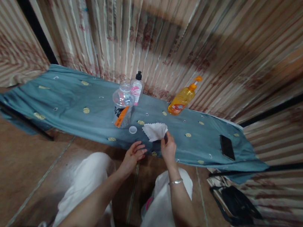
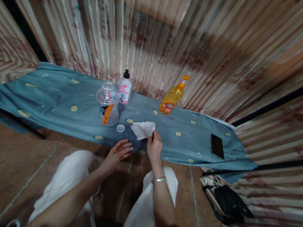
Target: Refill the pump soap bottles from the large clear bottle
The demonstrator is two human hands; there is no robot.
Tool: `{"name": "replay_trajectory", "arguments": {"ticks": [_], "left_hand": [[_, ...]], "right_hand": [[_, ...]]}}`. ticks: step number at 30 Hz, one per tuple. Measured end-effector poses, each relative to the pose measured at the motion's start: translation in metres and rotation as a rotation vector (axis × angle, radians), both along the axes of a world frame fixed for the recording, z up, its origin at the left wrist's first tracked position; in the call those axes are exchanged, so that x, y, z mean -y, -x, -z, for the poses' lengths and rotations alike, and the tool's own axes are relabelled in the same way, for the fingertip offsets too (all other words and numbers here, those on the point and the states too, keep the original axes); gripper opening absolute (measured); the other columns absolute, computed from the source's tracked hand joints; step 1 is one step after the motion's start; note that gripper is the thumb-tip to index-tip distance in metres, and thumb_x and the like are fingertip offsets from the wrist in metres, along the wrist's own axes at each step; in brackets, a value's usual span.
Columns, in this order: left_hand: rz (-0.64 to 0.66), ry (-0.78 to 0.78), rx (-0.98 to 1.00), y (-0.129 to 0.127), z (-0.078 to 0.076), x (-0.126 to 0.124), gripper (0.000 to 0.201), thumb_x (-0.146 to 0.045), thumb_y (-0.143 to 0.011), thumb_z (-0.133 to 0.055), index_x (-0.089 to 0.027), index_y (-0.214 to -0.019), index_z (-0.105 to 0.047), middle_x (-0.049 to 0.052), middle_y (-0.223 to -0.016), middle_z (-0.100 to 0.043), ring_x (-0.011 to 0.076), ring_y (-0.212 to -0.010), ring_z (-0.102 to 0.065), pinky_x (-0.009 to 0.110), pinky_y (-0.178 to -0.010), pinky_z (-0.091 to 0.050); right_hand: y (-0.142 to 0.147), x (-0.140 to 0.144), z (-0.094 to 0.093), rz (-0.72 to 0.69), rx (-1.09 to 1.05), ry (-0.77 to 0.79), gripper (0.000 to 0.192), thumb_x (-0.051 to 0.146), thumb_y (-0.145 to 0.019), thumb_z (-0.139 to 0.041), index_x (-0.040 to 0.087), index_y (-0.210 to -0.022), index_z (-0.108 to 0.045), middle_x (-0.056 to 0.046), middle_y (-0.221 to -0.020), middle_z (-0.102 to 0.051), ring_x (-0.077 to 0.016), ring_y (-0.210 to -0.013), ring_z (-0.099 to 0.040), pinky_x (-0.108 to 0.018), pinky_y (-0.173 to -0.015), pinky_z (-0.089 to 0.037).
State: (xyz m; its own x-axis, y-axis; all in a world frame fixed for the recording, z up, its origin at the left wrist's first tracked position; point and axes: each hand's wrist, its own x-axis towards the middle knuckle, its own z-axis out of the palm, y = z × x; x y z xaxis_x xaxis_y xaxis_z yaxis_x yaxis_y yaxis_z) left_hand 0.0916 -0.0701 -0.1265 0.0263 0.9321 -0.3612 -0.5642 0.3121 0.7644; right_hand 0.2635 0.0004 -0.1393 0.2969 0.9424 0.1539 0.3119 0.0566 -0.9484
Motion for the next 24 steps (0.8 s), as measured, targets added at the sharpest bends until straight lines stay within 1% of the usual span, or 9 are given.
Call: {"name": "replay_trajectory", "arguments": {"ticks": [2,3,7,9,11,16,19,22,24], "left_hand": [[0.006,-0.006,-0.014,0.0,0.0,0.0,0.056,-0.029,-0.057,-0.082,-0.022,-0.108,-0.058,0.008,-0.112,-0.063,0.0196,-0.096,-0.066,0.032,-0.082,-0.049],[0.009,-0.007,-0.02,0.0,0.001,0.0,0.056,-0.029,-0.057,-0.082,-0.022,-0.108,-0.058,0.008,-0.112,-0.063,0.0201,-0.097,-0.066,0.032,-0.082,-0.049],[0.012,-0.006,-0.031,-0.001,0.004,-0.002,0.056,-0.028,-0.058,-0.082,-0.021,-0.108,-0.059,0.01,-0.114,-0.063,0.0215,-0.098,-0.066,0.035,-0.085,-0.049],[0.014,-0.004,-0.038,-0.002,0.006,-0.002,0.056,-0.029,-0.058,-0.082,-0.021,-0.108,-0.059,0.01,-0.114,-0.064,0.022,-0.099,-0.066,0.036,-0.085,-0.05],[0.02,-0.009,-0.049,-0.002,0.007,-0.003,0.055,-0.029,-0.059,-0.082,-0.022,-0.108,-0.06,0.01,-0.115,-0.064,0.0227,-0.1,-0.066,0.036,-0.086,-0.05],[0.038,-0.029,-0.053,-0.003,0.007,-0.002,0.057,-0.031,-0.059,-0.083,-0.021,-0.11,-0.06,0.011,-0.116,-0.063,0.0234,-0.101,-0.066,0.036,-0.086,-0.05],[0.039,-0.035,-0.057,-0.002,0.007,-0.002,0.057,-0.032,-0.058,-0.083,-0.022,-0.109,-0.06,0.011,-0.117,-0.063,0.0235,-0.101,-0.066,0.036,-0.085,-0.05],[0.035,-0.04,-0.074,0.0,0.008,-0.002,0.056,-0.032,-0.059,-0.083,-0.022,-0.11,-0.061,0.011,-0.119,-0.063,0.0237,-0.102,-0.066,0.037,-0.086,-0.051],[0.028,-0.042,-0.082,0.002,0.009,-0.002,0.056,-0.031,-0.059,-0.083,-0.022,-0.11,-0.061,0.011,-0.119,-0.063,0.0236,-0.102,-0.066,0.037,-0.086,-0.051]], "right_hand": [[0.0,0.001,-0.004,0.005,0.113,-0.014,0.044,0.024,-0.071,-0.058,0.018,-0.114,-0.062,-0.014,-0.132,-0.057,-0.0242,-0.125,-0.051,-0.042,-0.107,-0.039],[0.0,0.0,-0.006,0.01,0.159,-0.011,0.045,0.024,-0.071,-0.058,0.017,-0.115,-0.062,-0.014,-0.132,-0.057,-0.0239,-0.124,-0.052,-0.041,-0.107,-0.039],[-0.006,-0.017,-0.008,0.064,0.296,0.063,0.042,0.033,-0.073,-0.058,0.016,-0.111,-0.063,-0.01,-0.098,-0.071,-0.0214,-0.091,-0.065,-0.035,-0.085,-0.051],[-0.015,-0.026,-0.008,0.096,0.345,0.113,0.037,0.036,-0.074,-0.055,0.017,-0.105,-0.065,-0.005,-0.081,-0.071,-0.0189,-0.076,-0.065,-0.031,-0.073,-0.051],[-0.024,-0.031,-0.008,0.123,0.391,0.156,0.035,0.035,-0.075,-0.053,0.017,-0.102,-0.066,-0.003,-0.074,-0.069,-0.0174,-0.07,-0.064,-0.029,-0.067,-0.05],[-0.036,-0.022,-0.009,0.17,0.512,0.223,0.042,0.032,-0.073,-0.059,0.016,-0.111,-0.064,-0.008,-0.083,-0.071,-0.0202,-0.077,-0.066,-0.03,-0.072,-0.049],[-0.034,-0.016,-0.008,0.175,0.561,0.236,0.051,0.031,-0.074,-0.059,0.014,-0.122,-0.059,-0.012,-0.09,-0.072,-0.0224,-0.084,-0.067,-0.031,-0.077,-0.048],[-0.03,-0.016,-0.008,0.163,0.594,0.237,0.052,0.029,-0.076,-0.058,0.012,-0.126,-0.056,-0.013,-0.092,-0.072,-0.0237,-0.087,-0.068,-0.031,-0.078,-0.048],[-0.029,-0.017,-0.008,0.156,0.619,0.218,0.055,0.029,-0.077,-0.057,0.011,-0.129,-0.053,-0.016,-0.1,-0.07,-0.0251,-0.095,-0.067,-0.033,-0.083,-0.048]]}}
